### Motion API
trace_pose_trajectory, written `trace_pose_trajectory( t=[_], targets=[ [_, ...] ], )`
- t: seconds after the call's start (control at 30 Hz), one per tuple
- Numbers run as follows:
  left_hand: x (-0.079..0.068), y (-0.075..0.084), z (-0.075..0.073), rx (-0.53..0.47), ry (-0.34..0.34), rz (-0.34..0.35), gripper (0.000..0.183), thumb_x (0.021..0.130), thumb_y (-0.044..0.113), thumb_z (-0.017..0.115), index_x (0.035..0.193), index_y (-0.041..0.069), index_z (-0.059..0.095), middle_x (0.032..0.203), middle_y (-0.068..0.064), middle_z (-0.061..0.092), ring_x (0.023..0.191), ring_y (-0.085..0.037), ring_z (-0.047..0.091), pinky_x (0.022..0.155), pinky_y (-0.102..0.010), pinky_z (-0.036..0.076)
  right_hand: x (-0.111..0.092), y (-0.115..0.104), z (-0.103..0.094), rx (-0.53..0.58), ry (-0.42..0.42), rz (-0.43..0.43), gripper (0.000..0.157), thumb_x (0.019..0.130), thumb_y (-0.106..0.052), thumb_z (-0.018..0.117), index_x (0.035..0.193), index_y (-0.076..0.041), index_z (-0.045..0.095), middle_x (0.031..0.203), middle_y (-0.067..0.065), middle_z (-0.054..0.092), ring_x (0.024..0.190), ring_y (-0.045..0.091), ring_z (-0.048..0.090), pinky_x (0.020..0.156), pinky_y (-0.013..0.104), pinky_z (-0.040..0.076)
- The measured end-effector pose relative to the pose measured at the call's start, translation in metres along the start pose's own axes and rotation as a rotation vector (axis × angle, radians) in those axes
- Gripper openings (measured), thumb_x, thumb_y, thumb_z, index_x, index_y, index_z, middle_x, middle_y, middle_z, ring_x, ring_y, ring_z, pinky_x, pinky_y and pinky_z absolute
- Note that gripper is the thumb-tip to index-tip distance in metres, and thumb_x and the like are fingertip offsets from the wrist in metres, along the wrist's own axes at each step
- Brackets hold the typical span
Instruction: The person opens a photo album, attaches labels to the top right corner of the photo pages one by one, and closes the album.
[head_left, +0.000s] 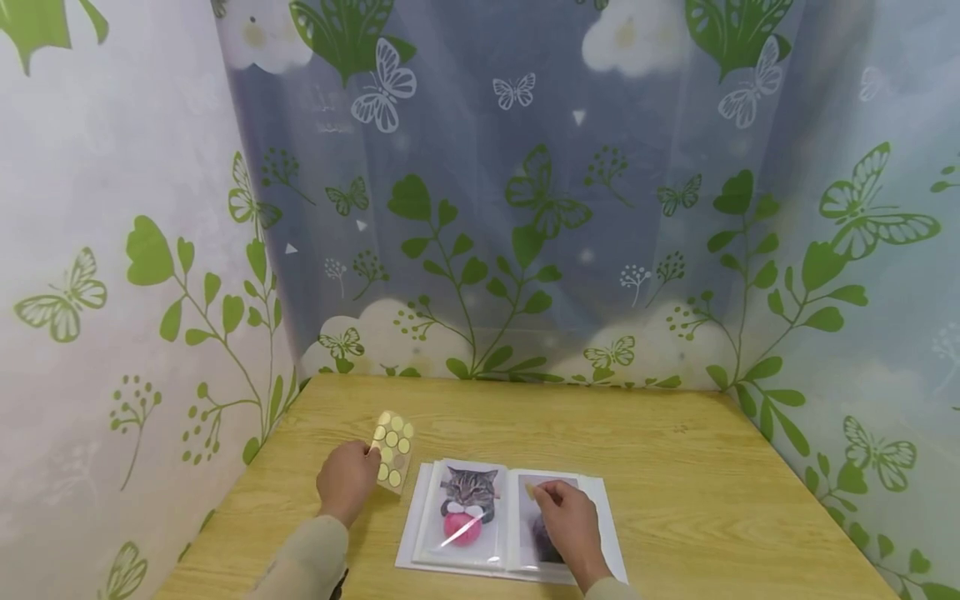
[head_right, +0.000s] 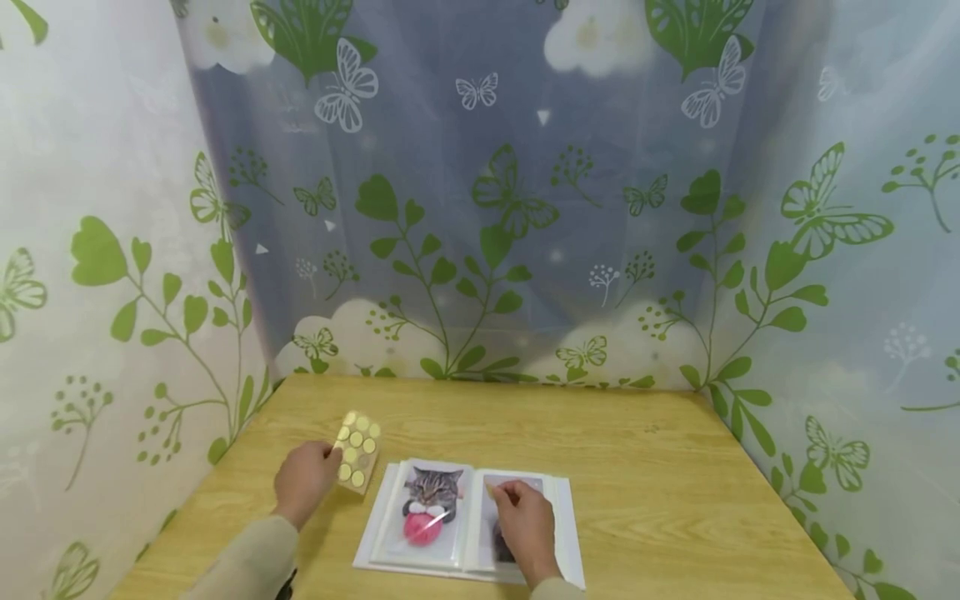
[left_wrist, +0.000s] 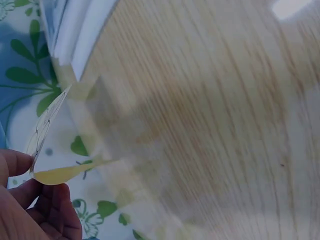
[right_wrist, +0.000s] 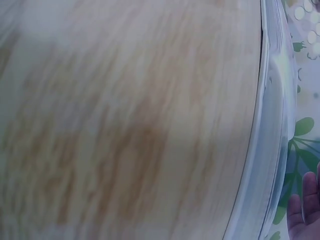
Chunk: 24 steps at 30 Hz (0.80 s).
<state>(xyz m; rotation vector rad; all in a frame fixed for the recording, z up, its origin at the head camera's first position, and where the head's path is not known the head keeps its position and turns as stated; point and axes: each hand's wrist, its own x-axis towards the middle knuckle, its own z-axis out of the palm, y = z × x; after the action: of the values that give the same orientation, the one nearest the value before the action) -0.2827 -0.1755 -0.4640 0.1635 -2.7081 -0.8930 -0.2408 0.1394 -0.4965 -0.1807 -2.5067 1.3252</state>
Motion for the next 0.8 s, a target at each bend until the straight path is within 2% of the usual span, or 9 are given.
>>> trace_pose_trajectory(
  t=[0.17,0.23,0.3,0.4,0.43,0.67,0.8],
  targets=[
    [-0.001,-0.011,-0.001,0.082,-0.010,-0.051,0.038,0.097,0.022,0.053,0.062,0.008,0.054,0.061,-0.006,0.051,0.056,-0.021,0.048,0.048,-0.035,0.039,0.000,0.001,0.000,-0.005,-0.007,-0.008,0.012,0.092,-0.016,0.068,0.088,-0.007,0.073,0.077,-0.002,0.067,0.069,0.012,0.056,0.062,0.030,0.048],
    [-0.001,-0.014,0.000,0.108,-0.004,-0.053,0.034,0.096,0.022,0.055,0.070,0.000,0.061,0.069,-0.012,0.059,0.062,-0.026,0.056,0.053,-0.041,0.046,0.000,0.001,0.000,-0.007,-0.008,-0.007,0.012,0.092,-0.016,0.068,0.088,-0.007,0.073,0.077,-0.002,0.067,0.069,0.012,0.056,0.063,0.031,0.048],
    [-0.002,-0.015,0.001,0.124,0.002,-0.047,0.031,0.095,0.021,0.057,0.087,-0.007,0.067,0.084,-0.021,0.065,0.074,-0.035,0.063,0.062,-0.050,0.051,0.000,0.002,0.000,-0.009,-0.009,-0.005,0.012,0.092,-0.017,0.068,0.088,-0.007,0.073,0.078,-0.002,0.068,0.070,0.012,0.057,0.063,0.031,0.048],
    [-0.003,-0.014,0.005,0.141,0.014,0.002,0.036,0.093,0.021,0.060,0.112,-0.009,0.066,0.106,-0.028,0.065,0.094,-0.045,0.063,0.075,-0.061,0.051,0.000,0.003,0.000,-0.012,-0.007,-0.004,0.012,0.092,-0.017,0.068,0.089,-0.006,0.073,0.079,-0.001,0.069,0.072,0.012,0.058,0.065,0.032,0.050],
    [-0.003,-0.012,0.007,0.138,0.013,0.017,0.037,0.093,0.021,0.061,0.115,-0.009,0.066,0.108,-0.029,0.064,0.097,-0.046,0.062,0.076,-0.062,0.050,0.000,0.003,0.000,-0.014,-0.006,-0.005,0.012,0.092,-0.017,0.069,0.089,-0.007,0.073,0.080,-0.001,0.069,0.072,0.012,0.059,0.066,0.032,0.050],
    [-0.010,0.005,0.021,0.098,0.035,0.174,0.035,0.090,0.020,0.068,0.114,-0.005,0.068,0.107,-0.025,0.065,0.096,-0.043,0.062,0.074,-0.059,0.052,0.001,0.006,0.000,-0.043,-0.015,-0.014,0.012,0.092,-0.018,0.068,0.089,-0.007,0.073,0.080,-0.001,0.069,0.074,0.013,0.059,0.068,0.034,0.050],
    [-0.013,0.014,0.031,0.086,0.048,0.246,0.035,0.088,0.022,0.071,0.113,-0.002,0.069,0.107,-0.022,0.065,0.097,-0.041,0.061,0.078,-0.057,0.051,0.002,0.007,0.001,-0.046,-0.013,-0.014,0.012,0.092,-0.018,0.068,0.089,-0.007,0.073,0.080,-0.001,0.069,0.074,0.013,0.059,0.069,0.034,0.050]
  ],
)
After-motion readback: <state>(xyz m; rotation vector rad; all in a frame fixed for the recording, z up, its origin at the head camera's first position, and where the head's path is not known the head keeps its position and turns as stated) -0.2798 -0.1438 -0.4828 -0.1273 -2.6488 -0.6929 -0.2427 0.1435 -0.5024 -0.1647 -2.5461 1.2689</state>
